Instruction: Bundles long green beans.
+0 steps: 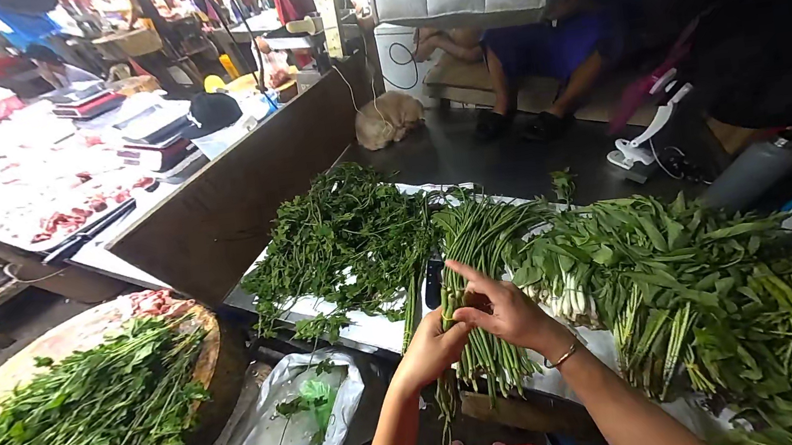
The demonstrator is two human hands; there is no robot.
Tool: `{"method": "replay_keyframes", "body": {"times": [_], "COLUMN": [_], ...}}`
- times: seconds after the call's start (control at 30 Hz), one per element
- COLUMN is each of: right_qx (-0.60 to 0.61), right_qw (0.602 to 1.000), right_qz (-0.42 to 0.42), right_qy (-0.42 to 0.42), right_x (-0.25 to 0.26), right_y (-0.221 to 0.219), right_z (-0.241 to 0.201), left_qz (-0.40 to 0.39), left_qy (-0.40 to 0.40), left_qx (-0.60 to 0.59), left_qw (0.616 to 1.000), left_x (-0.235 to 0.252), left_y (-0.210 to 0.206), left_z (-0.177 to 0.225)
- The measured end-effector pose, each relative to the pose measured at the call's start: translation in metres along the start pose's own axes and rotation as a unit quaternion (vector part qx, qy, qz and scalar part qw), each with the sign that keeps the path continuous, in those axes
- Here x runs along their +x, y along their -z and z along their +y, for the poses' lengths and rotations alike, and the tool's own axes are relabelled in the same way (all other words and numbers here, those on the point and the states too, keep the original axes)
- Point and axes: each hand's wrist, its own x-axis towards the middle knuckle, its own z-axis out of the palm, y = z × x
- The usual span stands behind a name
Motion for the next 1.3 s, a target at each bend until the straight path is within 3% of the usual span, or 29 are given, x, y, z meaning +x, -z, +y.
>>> {"method": "replay_keyframes", "body": {"times": [0.13,0.27,0.37,0.43,0.5,0.57,0.67,0.77,0.8,0.83,0.9,1.0,1.1,1.23,1.3], "right_qx": [-0.044,-0.081,-0.027,0.115,0.328,0.492,0.627,0.692,0.689,0.659,0.541,0.396,0.308,0.260,0.265], "right_qw": [0.998,0.988,0.967,0.961,0.923,0.861,0.775,0.712,0.714,0.743,0.834,0.915,0.949,0.960,0.958], "right_qz": [0.020,-0.070,-0.152,-0.150,-0.111,-0.053,0.080,0.114,0.110,0.099,0.070,0.004,-0.017,0.009,-0.055], "right_qy": [-0.028,0.109,0.203,0.202,0.166,0.119,0.005,-0.048,-0.056,-0.065,-0.077,-0.072,-0.069,-0.102,-0.101], "right_x": [-0.009,-0.022,-0.034,-0.039,-0.042,-0.042,-0.037,-0.032,-0.031,-0.028,-0.019,-0.005,0.004,0.008,0.009], "right_y": [0.011,-0.005,-0.032,-0.038,-0.028,-0.015,-0.010,-0.014,-0.015,-0.015,-0.008,0.012,0.014,0.004,0.008], "right_z": [0.008,-0.015,-0.034,-0.031,-0.033,-0.038,-0.040,-0.020,-0.014,-0.010,-0.003,-0.002,-0.015,-0.018,-0.012], "left_qz": [0.110,0.151,0.151,0.154,0.165,0.168,0.109,0.072,0.073,0.067,0.038,-0.015,-0.029,0.014,0.022], "left_qy": [-0.023,-0.019,-0.019,-0.029,-0.050,-0.071,-0.122,-0.166,-0.162,-0.147,-0.097,-0.020,0.023,0.024,0.035], "left_qx": [0.002,0.030,-0.028,-0.072,-0.126,-0.174,-0.195,-0.075,-0.019,0.030,0.103,0.159,0.136,0.110,0.113], "left_qw": [0.994,0.988,0.988,0.985,0.977,0.968,0.967,0.981,0.984,0.986,0.989,0.987,0.990,0.994,0.993], "left_x": [0.001,0.005,0.008,0.007,0.006,0.002,-0.005,-0.008,-0.009,-0.010,-0.009,-0.005,-0.002,-0.002,-0.004], "left_y": [0.005,0.005,0.002,0.001,0.002,0.001,-0.007,-0.017,-0.020,-0.022,-0.022,-0.021,-0.023,-0.025,-0.024], "left_z": [0.004,0.008,0.008,0.007,0.004,0.005,0.009,0.018,0.023,0.026,0.026,0.015,0.009,0.002,0.003]}}
